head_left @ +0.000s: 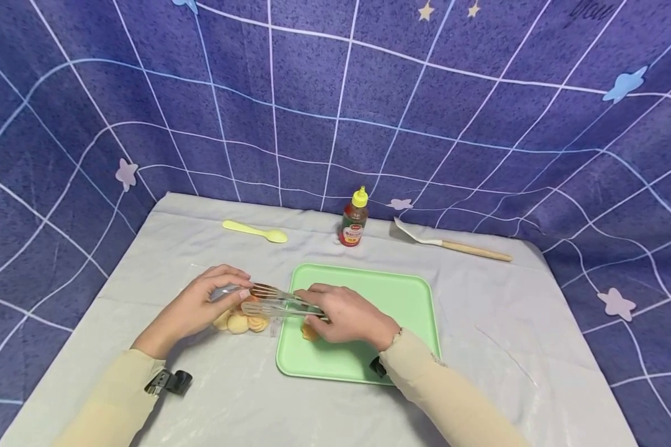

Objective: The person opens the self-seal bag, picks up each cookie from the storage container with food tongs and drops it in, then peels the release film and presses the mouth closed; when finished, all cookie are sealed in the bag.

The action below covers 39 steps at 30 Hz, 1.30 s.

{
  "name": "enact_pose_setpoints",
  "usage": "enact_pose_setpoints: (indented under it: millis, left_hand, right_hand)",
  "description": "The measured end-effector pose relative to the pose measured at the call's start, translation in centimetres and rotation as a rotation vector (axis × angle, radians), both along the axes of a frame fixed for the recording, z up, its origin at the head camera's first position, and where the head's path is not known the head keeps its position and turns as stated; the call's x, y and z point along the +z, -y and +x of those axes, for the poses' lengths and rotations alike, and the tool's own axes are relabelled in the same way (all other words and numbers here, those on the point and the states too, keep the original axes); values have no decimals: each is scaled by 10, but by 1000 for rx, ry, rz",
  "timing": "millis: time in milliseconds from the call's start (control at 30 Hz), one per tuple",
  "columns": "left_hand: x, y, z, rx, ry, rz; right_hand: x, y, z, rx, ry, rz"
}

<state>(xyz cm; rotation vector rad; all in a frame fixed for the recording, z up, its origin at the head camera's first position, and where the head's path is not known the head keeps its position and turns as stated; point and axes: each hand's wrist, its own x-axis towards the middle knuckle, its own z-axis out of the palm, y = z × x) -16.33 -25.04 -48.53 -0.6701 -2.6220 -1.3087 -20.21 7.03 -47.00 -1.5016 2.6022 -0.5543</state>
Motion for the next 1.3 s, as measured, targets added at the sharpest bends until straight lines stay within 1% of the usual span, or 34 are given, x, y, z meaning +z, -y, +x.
enact_pose_setpoints:
  millis: [300,433,567,733,1000,1167,1300]
  left_hand:
    - [0,1,-1,-1,-20,7]
    - [0,3,-1,5,-19,4]
    - [-1,1,-2,1,-15,13]
    - [-3,-1,-4,-4,-20,20]
    - [-5,0,-4,9,-35,6]
    - [-6,1,-2,5,-27,6]
    - [-7,-1,-3,-10,-32,19]
  right_hand:
    - [-2,10,2,-20,-64,19]
    - [-2,11,3,-37,-71,21]
    - [0,3,4,-47,-66,16]
    - [1,-20,5,-71,-55,0]
    - [2,-83,4,-156,-54,-48]
    - [-2,-115,13,-180,-16,-68]
    - [-7,-128,22,-189,20,-61]
